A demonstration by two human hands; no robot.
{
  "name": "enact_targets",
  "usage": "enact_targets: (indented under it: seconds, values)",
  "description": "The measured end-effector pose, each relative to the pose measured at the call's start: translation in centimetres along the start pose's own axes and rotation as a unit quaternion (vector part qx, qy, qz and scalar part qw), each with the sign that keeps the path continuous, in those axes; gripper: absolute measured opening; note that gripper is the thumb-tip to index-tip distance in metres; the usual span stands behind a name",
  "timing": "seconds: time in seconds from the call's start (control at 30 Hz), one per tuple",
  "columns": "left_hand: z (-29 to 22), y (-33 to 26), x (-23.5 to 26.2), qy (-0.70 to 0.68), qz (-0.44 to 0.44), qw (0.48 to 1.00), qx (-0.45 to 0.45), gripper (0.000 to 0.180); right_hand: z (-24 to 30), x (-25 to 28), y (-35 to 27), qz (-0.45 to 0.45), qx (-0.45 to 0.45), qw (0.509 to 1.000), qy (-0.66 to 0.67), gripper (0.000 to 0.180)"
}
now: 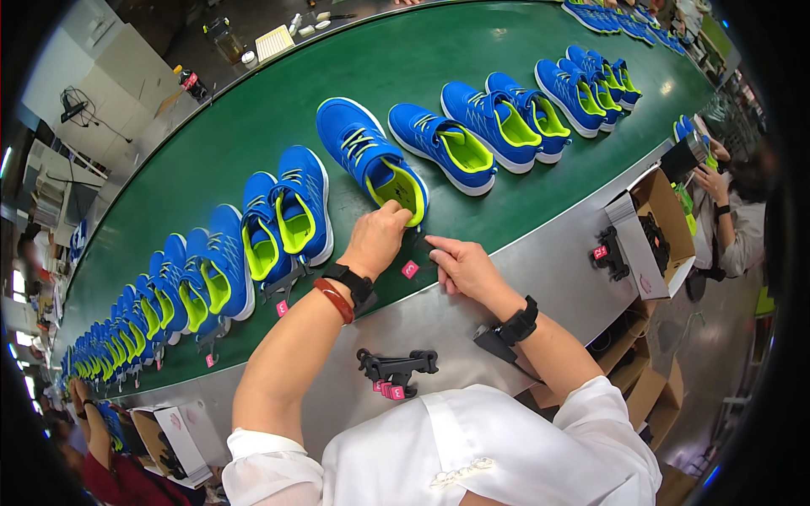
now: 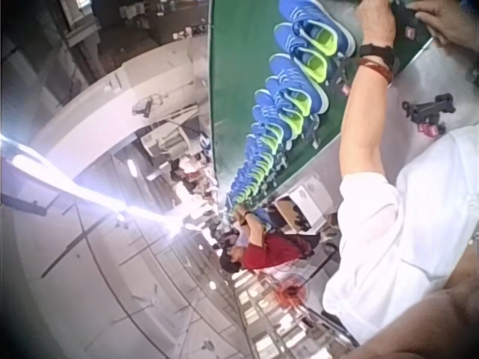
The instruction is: The person attaches plastic hangers to the heels of blue shoes on a conveyor belt, occasionally reaching into a cardboard box to retrieve more hangers. They then walk to a box on the floor to gather a large bundle of hangers before returning to the workstation to continue the task.
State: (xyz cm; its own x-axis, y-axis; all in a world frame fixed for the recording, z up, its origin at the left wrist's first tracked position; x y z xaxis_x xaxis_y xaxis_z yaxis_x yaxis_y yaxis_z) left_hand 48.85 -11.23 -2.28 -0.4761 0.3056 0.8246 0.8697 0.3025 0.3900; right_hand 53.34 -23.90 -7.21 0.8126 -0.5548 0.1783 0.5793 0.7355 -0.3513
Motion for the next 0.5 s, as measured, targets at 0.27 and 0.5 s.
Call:
enact_targets:
  seconds: [0.27, 0.5]
  values:
    - [1.5, -1.2, 3.0, 0.017, -0.034, 0.999, 0.009, 0.034, 1.2, -2.1, 2.7, 0.08, -0.043, 0.987, 0.133, 0.034]
    - [0.3, -3.1, 1.4, 0.071, 0.069, 0.993, -0.059, 0.023, 4.2, -0.4, 4.2, 0.041, 0.108, 0.991, -0.059, 0.02]
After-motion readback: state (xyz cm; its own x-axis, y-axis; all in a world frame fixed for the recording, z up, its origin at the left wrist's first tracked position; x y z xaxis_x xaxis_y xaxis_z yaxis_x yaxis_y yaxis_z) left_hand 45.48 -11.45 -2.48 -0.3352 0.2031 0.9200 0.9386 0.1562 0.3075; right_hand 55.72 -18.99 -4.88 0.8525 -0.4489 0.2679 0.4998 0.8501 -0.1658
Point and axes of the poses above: each hand's wrist, its own y-axis towards the middle knuckle, its own x-axis out of the back of the hand, z = x × y, the point moved 9 cm from there along y, towards the middle knuckle, and after that the axes turned 8 degrees about -z, right-handed, at the moved point
